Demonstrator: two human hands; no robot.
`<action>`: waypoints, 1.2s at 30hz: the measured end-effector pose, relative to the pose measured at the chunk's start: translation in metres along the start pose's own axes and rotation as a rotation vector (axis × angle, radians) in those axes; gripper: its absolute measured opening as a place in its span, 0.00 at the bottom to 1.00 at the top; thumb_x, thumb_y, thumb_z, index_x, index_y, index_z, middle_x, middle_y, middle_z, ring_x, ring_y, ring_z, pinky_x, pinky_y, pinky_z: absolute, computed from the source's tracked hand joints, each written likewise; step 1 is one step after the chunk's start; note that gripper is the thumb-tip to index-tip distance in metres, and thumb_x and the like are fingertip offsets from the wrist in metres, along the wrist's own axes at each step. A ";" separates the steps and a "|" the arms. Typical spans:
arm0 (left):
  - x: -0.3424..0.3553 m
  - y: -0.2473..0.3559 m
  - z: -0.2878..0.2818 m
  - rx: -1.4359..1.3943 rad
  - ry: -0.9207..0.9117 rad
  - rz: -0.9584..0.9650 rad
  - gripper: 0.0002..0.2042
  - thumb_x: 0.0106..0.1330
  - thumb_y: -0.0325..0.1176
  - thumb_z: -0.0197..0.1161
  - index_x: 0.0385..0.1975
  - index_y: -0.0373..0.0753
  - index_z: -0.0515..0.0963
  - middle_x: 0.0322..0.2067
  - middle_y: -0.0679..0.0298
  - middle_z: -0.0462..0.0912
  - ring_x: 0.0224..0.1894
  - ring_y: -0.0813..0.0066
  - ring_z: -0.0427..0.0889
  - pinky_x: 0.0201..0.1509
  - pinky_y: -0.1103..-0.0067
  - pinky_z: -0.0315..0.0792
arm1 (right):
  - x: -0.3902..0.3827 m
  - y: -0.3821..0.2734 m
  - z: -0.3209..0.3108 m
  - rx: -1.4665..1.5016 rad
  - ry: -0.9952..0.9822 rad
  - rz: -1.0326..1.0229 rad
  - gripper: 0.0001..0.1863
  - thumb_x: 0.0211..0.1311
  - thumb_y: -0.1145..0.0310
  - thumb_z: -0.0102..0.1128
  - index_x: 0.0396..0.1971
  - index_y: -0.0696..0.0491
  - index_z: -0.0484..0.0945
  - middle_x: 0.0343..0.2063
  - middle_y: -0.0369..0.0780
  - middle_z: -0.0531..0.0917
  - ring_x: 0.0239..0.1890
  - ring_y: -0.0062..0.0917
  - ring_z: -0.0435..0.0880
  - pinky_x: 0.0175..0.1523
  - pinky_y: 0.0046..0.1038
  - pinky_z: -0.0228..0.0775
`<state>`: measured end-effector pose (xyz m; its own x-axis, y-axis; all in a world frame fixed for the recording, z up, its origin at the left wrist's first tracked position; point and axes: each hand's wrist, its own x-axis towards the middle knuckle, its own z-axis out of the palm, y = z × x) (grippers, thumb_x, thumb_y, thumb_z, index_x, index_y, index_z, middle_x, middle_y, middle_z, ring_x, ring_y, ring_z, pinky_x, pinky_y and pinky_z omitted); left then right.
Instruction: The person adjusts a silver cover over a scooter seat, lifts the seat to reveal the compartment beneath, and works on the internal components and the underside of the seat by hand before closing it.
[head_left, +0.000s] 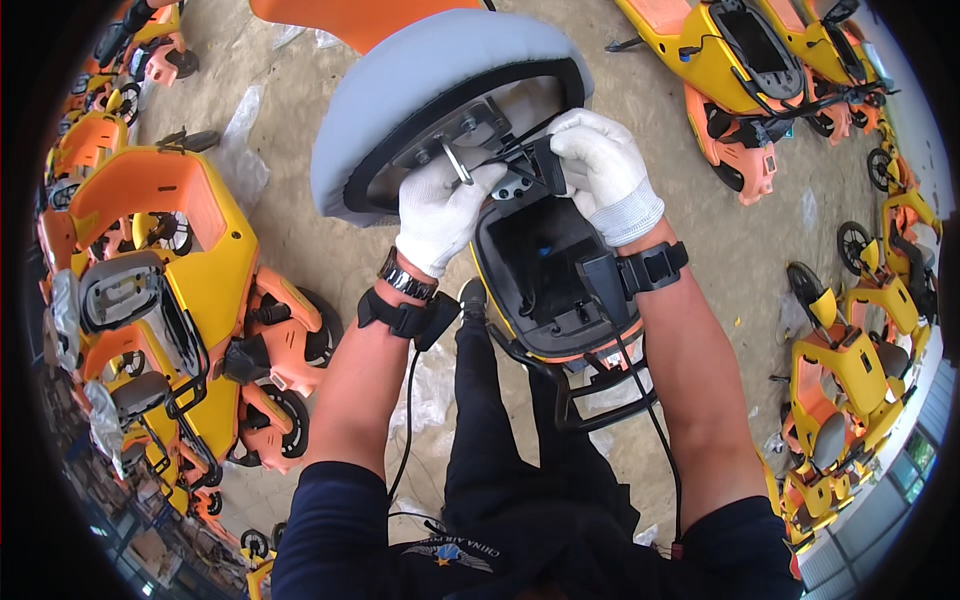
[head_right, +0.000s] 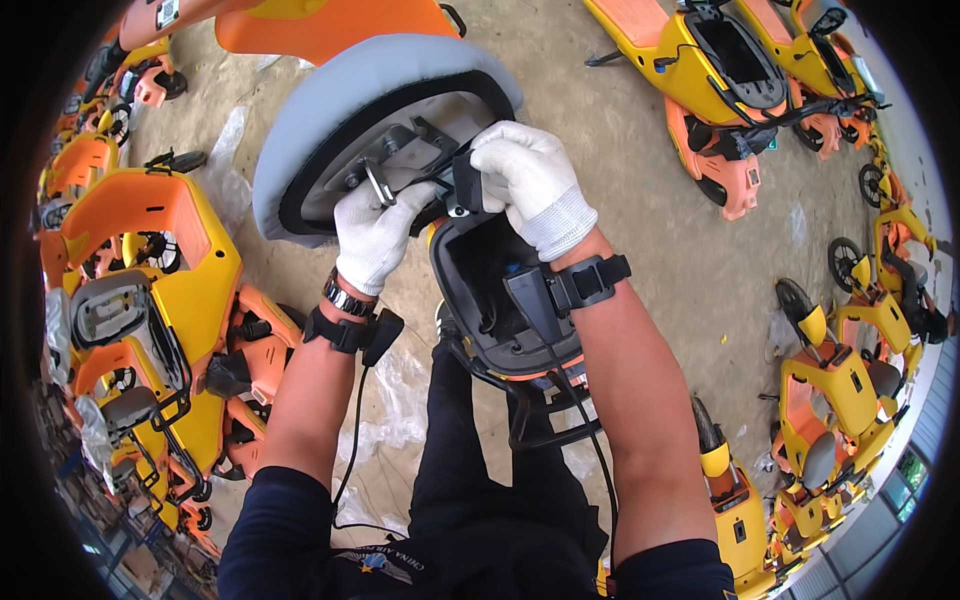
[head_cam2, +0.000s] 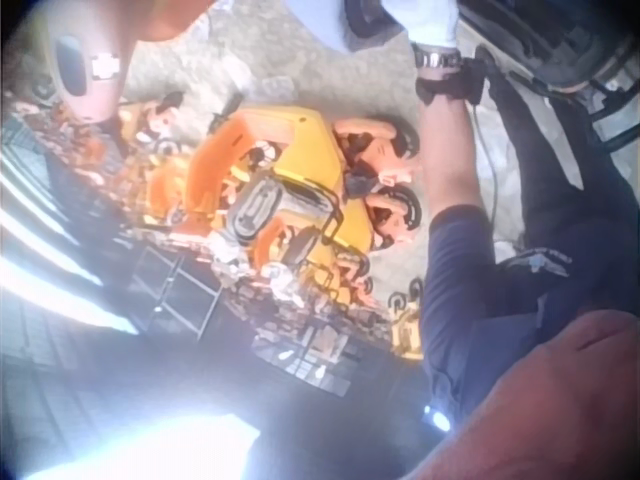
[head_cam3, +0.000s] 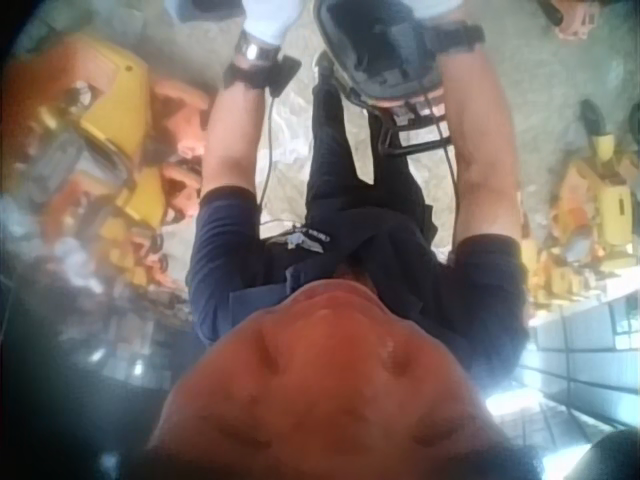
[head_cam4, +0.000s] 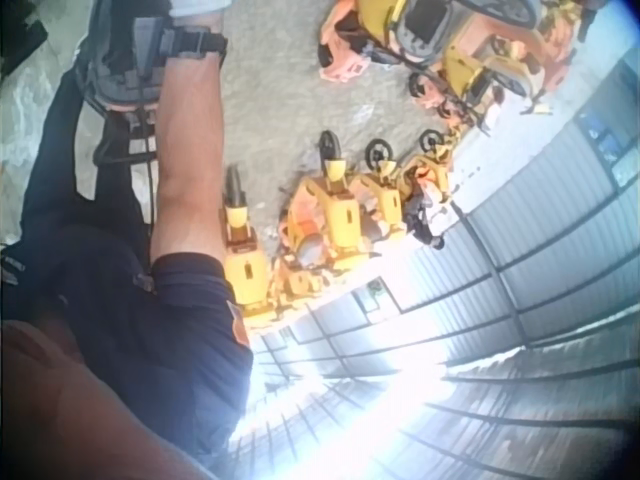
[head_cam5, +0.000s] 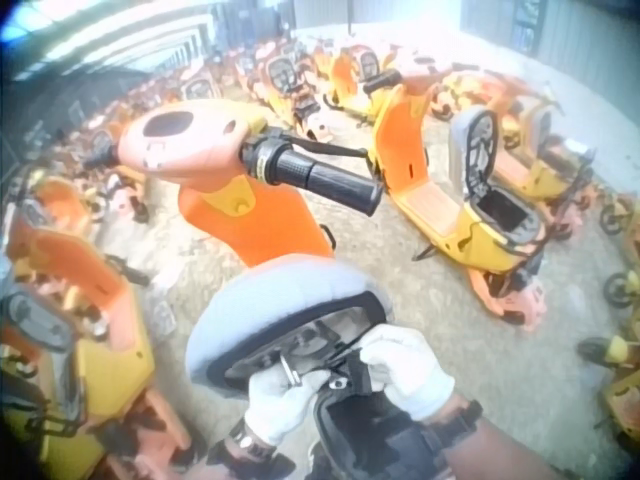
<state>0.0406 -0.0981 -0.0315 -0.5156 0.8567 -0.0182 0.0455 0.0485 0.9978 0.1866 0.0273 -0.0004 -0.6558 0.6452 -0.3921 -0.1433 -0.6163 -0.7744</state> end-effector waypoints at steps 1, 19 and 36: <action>-0.002 0.001 -0.002 -0.053 -0.048 -0.019 0.08 0.59 0.29 0.67 0.34 0.30 0.81 0.26 0.64 0.82 0.28 0.83 0.77 0.34 0.83 0.72 | 0.001 -0.004 -0.005 0.001 0.002 -0.009 0.03 0.55 0.75 0.56 0.24 0.58 0.77 0.15 0.33 0.72 0.14 0.15 0.68 0.19 0.19 0.58; 0.006 -0.014 -0.009 0.334 -0.311 0.335 0.12 0.61 0.25 0.55 0.43 0.39 0.80 0.37 0.55 0.81 0.39 0.55 0.80 0.46 0.69 0.75 | 0.007 -0.009 -0.005 -0.385 0.095 -0.102 0.09 0.59 0.69 0.55 0.22 0.57 0.72 0.11 0.31 0.64 0.10 0.14 0.60 0.16 0.20 0.54; 0.009 -0.026 0.005 0.531 -0.336 0.343 0.06 0.57 0.28 0.57 0.34 0.38 0.76 0.34 0.50 0.80 0.38 0.50 0.78 0.43 0.66 0.73 | -0.026 0.030 0.062 -0.635 -0.089 -0.282 0.17 0.69 0.61 0.49 0.22 0.54 0.72 0.12 0.29 0.66 0.14 0.11 0.61 0.19 0.19 0.50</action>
<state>0.0388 -0.0892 -0.0579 -0.1103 0.9762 0.1869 0.6123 -0.0814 0.7864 0.1531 -0.0358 0.0172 -0.7193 0.6855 -0.1124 0.1259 -0.0305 -0.9916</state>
